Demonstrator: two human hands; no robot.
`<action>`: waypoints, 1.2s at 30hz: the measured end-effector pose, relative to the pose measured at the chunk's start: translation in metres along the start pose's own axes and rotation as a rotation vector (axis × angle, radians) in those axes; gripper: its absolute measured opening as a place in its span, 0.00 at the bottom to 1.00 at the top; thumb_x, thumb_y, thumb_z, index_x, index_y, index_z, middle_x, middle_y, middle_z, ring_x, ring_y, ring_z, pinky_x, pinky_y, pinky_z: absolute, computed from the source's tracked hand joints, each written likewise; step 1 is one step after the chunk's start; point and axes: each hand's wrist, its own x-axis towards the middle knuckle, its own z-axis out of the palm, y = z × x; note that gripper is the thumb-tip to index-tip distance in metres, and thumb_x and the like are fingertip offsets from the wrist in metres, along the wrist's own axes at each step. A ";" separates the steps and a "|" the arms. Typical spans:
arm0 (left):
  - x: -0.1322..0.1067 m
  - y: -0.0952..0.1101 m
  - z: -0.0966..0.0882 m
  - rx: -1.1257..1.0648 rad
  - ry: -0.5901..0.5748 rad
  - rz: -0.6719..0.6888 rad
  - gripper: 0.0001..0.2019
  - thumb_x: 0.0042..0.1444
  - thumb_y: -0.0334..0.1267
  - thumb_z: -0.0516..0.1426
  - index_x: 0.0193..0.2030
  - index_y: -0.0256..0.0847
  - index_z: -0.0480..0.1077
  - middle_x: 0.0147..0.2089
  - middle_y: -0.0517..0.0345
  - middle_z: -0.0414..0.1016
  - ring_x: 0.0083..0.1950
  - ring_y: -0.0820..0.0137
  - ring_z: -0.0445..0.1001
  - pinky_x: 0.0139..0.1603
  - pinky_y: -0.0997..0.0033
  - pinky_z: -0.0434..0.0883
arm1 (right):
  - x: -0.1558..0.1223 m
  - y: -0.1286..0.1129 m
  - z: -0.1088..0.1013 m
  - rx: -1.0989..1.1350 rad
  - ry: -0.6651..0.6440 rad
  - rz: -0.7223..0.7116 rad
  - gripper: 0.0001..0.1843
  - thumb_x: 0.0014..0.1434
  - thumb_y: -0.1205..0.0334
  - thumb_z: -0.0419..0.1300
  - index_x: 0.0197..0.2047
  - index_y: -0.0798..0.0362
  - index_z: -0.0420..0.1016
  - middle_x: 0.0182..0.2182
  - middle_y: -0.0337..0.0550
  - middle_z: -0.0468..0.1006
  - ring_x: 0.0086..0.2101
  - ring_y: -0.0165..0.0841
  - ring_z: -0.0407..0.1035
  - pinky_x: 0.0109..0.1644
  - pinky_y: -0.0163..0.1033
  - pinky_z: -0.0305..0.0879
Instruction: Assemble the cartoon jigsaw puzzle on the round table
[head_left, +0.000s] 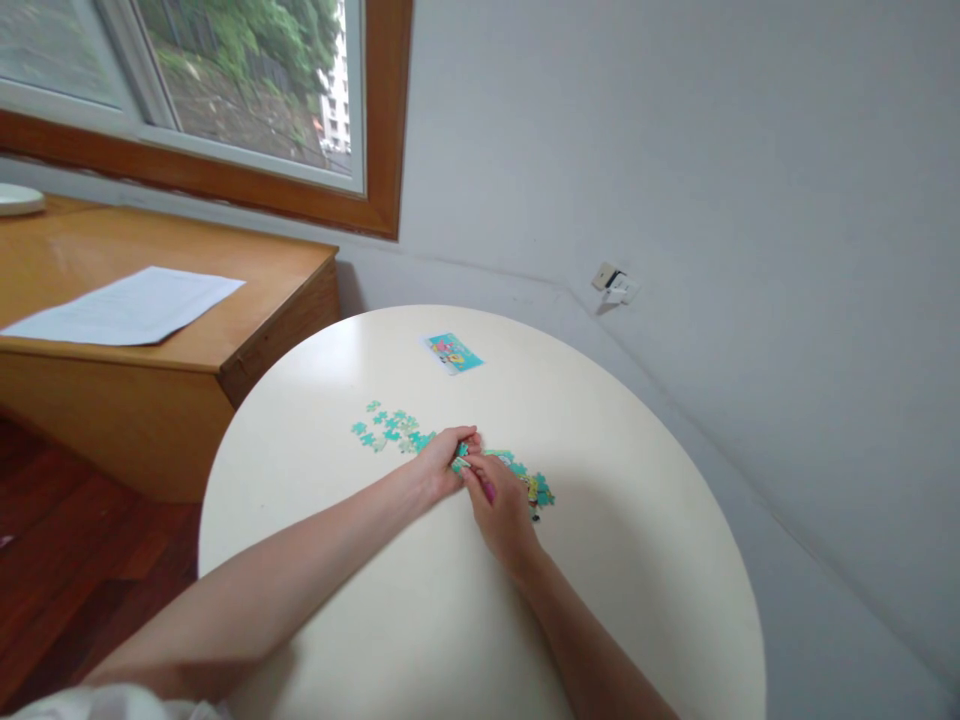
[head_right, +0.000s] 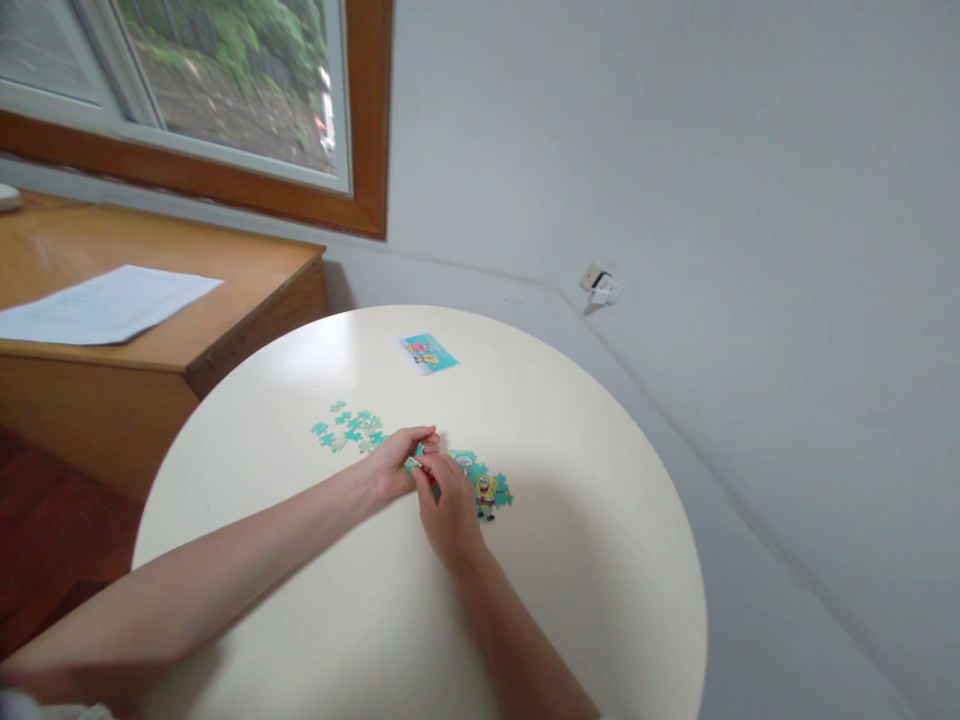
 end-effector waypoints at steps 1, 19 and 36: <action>-0.002 0.000 0.002 -0.005 0.011 -0.011 0.19 0.60 0.30 0.43 0.17 0.36 0.57 0.14 0.63 0.57 0.13 0.79 0.57 0.18 0.80 0.59 | 0.000 0.002 0.000 0.017 0.006 0.033 0.07 0.57 0.64 0.52 0.35 0.52 0.72 0.30 0.45 0.77 0.34 0.35 0.72 0.39 0.41 0.68; -0.011 0.001 0.007 -0.006 -0.158 -0.039 0.13 0.56 0.23 0.47 0.40 0.23 0.71 0.31 0.45 0.75 0.30 0.71 0.74 0.38 0.74 0.71 | 0.012 0.023 -0.015 0.333 0.142 0.430 0.12 0.51 0.62 0.56 0.38 0.53 0.75 0.33 0.44 0.80 0.34 0.35 0.74 0.41 0.41 0.71; -0.008 -0.004 0.006 0.139 -0.046 0.094 0.12 0.56 0.19 0.46 0.34 0.25 0.71 0.30 0.45 0.75 0.31 0.71 0.76 0.38 0.75 0.74 | 0.011 0.028 -0.016 0.140 0.060 0.225 0.16 0.52 0.66 0.53 0.43 0.50 0.76 0.31 0.40 0.76 0.32 0.33 0.71 0.42 0.43 0.70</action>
